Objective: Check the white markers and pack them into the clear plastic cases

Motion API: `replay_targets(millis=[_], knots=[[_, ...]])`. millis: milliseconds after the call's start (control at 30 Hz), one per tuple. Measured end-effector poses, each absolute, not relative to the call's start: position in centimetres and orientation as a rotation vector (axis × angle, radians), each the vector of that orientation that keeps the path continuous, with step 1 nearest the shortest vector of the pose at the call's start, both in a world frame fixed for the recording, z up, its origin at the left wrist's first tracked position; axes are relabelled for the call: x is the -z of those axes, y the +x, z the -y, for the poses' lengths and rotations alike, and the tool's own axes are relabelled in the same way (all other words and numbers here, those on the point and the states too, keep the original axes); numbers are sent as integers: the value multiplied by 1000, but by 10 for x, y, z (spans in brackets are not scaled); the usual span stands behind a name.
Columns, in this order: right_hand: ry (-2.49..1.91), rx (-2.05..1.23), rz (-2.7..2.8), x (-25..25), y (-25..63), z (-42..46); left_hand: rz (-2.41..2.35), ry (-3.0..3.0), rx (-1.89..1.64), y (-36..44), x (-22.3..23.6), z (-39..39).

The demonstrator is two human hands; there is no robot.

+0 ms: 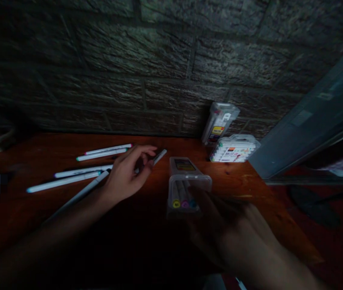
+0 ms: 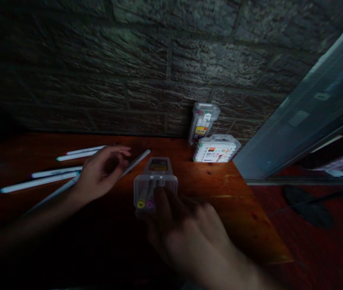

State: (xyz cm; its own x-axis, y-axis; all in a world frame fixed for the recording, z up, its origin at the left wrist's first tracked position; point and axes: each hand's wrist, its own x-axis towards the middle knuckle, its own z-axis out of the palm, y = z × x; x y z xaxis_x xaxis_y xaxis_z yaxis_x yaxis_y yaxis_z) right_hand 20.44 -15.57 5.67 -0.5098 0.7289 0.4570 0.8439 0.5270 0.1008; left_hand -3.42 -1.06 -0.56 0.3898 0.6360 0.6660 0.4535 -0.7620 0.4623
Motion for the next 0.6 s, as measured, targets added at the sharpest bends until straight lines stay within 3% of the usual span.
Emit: replay_targets(millis=[600], knots=[[-1185,415,2251,-94,229,171,-944,2472,-1364,-35,2,9]])
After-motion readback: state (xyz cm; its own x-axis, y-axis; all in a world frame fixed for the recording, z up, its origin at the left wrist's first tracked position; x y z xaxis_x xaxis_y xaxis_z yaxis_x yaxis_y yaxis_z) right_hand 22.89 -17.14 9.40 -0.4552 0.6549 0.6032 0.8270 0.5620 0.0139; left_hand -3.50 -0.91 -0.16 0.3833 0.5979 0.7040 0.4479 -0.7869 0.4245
